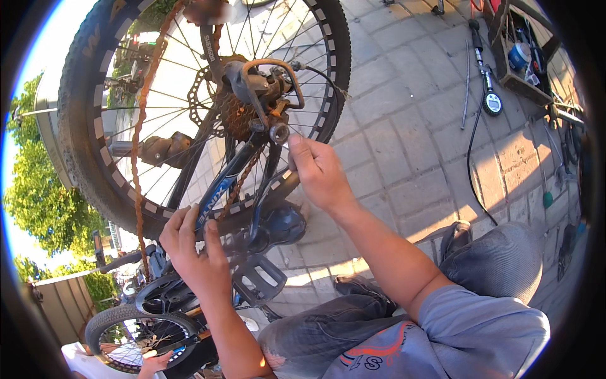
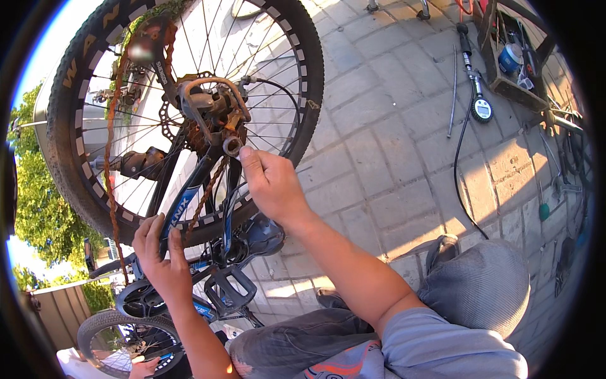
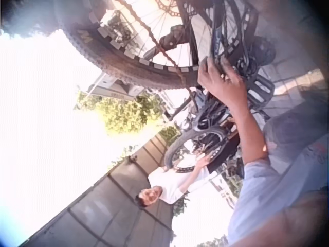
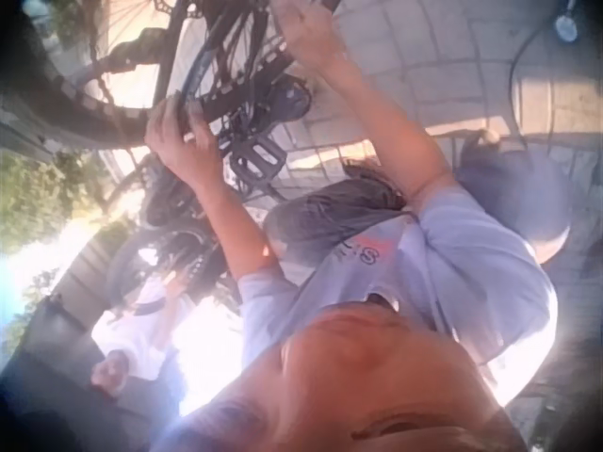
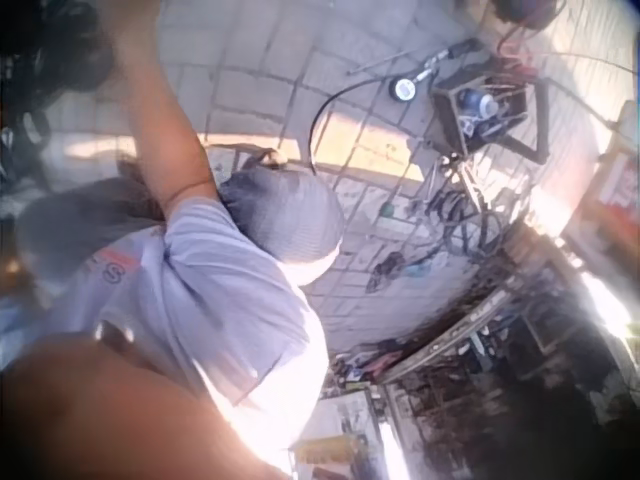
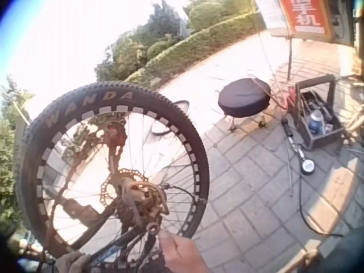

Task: The person works on the rear wheel of a bicycle, using a wrench to tighten bolts on the derailleur and adjusting the chain. They rotate the wheel to check alignment and continue tightening components.

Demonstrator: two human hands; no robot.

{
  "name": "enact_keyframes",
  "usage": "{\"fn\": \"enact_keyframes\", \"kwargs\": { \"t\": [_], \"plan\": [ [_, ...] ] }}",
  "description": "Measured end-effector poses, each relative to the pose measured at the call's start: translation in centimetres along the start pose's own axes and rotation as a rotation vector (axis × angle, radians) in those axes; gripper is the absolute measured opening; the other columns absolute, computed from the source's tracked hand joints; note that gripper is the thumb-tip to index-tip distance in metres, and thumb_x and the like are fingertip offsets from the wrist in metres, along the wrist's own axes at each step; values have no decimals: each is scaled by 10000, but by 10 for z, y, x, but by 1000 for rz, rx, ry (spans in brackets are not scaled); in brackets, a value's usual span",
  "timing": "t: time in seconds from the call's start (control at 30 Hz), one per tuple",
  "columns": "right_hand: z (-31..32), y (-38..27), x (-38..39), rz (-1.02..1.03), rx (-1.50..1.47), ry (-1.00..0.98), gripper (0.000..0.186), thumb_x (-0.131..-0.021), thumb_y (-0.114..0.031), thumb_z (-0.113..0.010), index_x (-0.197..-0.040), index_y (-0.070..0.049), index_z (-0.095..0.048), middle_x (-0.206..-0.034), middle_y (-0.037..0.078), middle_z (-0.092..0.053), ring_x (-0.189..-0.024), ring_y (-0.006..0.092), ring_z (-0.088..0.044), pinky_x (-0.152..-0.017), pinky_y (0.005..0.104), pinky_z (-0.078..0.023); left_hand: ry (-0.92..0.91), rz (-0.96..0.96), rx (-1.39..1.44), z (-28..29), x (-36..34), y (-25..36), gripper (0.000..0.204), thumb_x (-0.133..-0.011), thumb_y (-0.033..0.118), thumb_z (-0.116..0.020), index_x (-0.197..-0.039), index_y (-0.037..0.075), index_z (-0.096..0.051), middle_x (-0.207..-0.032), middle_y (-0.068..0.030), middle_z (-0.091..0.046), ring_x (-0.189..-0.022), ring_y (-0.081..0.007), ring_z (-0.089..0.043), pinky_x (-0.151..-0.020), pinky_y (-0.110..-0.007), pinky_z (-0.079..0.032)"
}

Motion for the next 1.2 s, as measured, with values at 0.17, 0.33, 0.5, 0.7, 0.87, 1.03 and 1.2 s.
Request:
{"fn": "enact_keyframes", "kwargs": {
  "t": [0.17, 0.33, 0.5, 0.7, 0.87, 1.03, 1.2],
  "plan": [
    [7, -2, -18, -51, 220, -75, 503, -1001, -421, -456, -691, -26, -492, -629, -30, -443, -623, 80, -386, -543, 269, -322, -494, -556, 380, 16, -24, 162, 267, -676, 40, -711, -941, 47, -680, -842, -74, -619, -755, -236, -582, -672, -325, -456],
    [11, -12, -28, 101, 318, -107, 476, -989, -377, -484, -722, 16, -529, -581, 87, -454, -557, 166, -391, -528, 342, -370, -664, -882, 168, 35, 4, 226, 281, -649, 105, -729, -924, 67, -683, -810, -49, -620, -734, -209, -585, -629, -310, -453],
    [3, -7, -20, 23, 311, -43, 547, -977, -437, -479, -718, 41, -536, -575, 183, -472, -541, 251, -423, -559, 392, -412, -703, -667, 97, 47, -6, 190, 302, -622, 170, -748, -906, 87, -686, -777, -25, -622, -713, -182, -588, -586, -295, -450],
    [-67, -2, 20, -636, -1193, 106, 484, -975, -557, -397, -793, -110, -426, -550, -31, -316, -433, 90, -294, -406, 232, -249, -289, -93, 14, -14, -25, 34, 305, -823, 72, -670, -1108, -14, -600, -1077, -163, -579, -989, -333, -530, -843, -403, -439],
    [-30, 9, 17, -431, -640, 64, 500, -993, -501, -407, -737, -76, -470, -539, -8, -356, -460, 108, -335, -438, 273, -292, -157, -35, 14, -26, -21, -11, 305, -873, 181, -652, -1104, -14, -608, -1003, -148, -572, -960, -326, -530, -840, -397, -437],
    [5, 2, -19, -46, 123, -86, 550, -999, -418, -441, -694, 30, -532, -556, 96, -482, -526, 183, -446, -525, 359, -391, -99, 14, -37, -37, -24, -19, 282, -888, 288, -634, -927, 10, -613, -867, -132, -574, -854, -327, -553, -726, -406, -442],
    [4, 8, -19, -94, 88, -47, 548, -1006, -413, -434, -701, 37, -509, -555, 82, -460, -523, 169, -427, -509, 367, -373, -25, 26, -28, -39, -23, -21, 305, -874, 324, -646, -871, 22, -604, -792, -133, -573, -767, -344, -572, -674, -414, -448]
  ]
}}
Point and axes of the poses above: each hand's wrist, its own x-axis away from the middle knuckle, its own z-axis out of the back of the hand, y = z × x, the point moved 8 cm from there along -x, towards the middle knuckle
